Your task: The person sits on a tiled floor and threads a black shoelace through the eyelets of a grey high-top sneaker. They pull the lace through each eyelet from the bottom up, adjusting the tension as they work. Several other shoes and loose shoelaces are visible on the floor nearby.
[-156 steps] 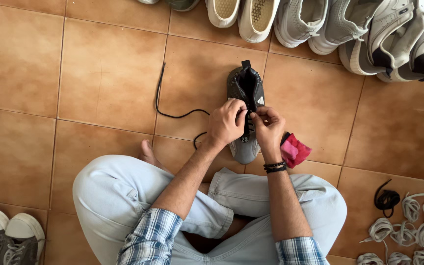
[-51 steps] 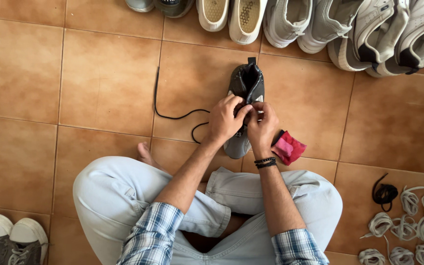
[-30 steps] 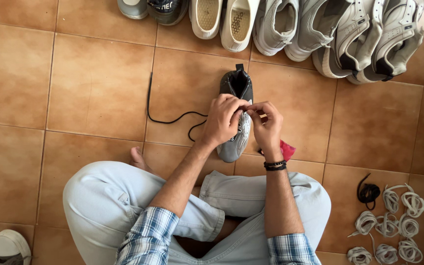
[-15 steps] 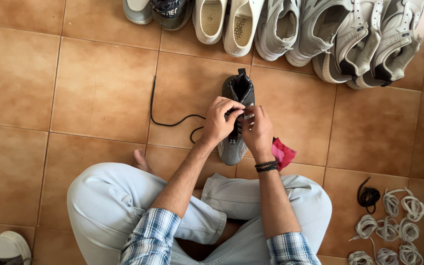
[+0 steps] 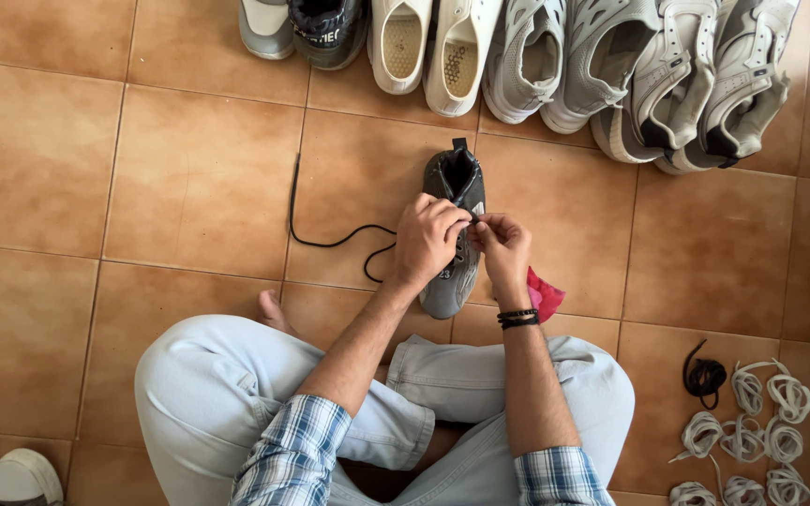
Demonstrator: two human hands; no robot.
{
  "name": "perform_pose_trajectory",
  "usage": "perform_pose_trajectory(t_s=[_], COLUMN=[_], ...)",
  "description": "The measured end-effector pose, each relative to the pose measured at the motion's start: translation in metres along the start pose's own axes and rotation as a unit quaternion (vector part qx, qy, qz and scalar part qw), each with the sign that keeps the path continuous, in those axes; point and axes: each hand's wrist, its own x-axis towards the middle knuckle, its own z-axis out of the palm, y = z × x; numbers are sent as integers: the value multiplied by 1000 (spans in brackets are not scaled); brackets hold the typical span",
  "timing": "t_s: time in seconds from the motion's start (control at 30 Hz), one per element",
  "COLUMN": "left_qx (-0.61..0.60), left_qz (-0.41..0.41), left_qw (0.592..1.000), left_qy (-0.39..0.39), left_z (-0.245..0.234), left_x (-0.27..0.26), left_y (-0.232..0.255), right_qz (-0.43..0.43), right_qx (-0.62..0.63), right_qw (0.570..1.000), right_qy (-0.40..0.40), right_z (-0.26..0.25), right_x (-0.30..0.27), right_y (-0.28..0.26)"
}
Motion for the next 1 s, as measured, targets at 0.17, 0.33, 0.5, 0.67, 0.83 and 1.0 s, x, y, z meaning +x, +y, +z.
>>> perform_pose_trajectory(t_s=[0.17,0.33,0.5,0.67,0.83,1.0], left_qx=[29,37,7,-16,-27,-76], left_qz=[0,-10,-29,-34,-17,-57], left_qw=[1000,999,1000,999,999,995], left_qy=[-1,-7,6,-1,2,-26], left_z=[4,6,5,5,5,-1], left_x=[-2,-5,-5,-7,-13,-21], left_y=[0,-2,-1,-1,2,-1], right_qz=[27,30,28,16,-123,-178], right_qx=[16,14,8,28,-32,-171], right_qw=[999,999,1000,999,992,968], right_qy=[-3,-3,-3,2,11,50], right_z=[-4,-1,1,1,8,16], right_x=[0,0,-1,-2,-9,-32], right_y=[5,6,7,18,22,11])
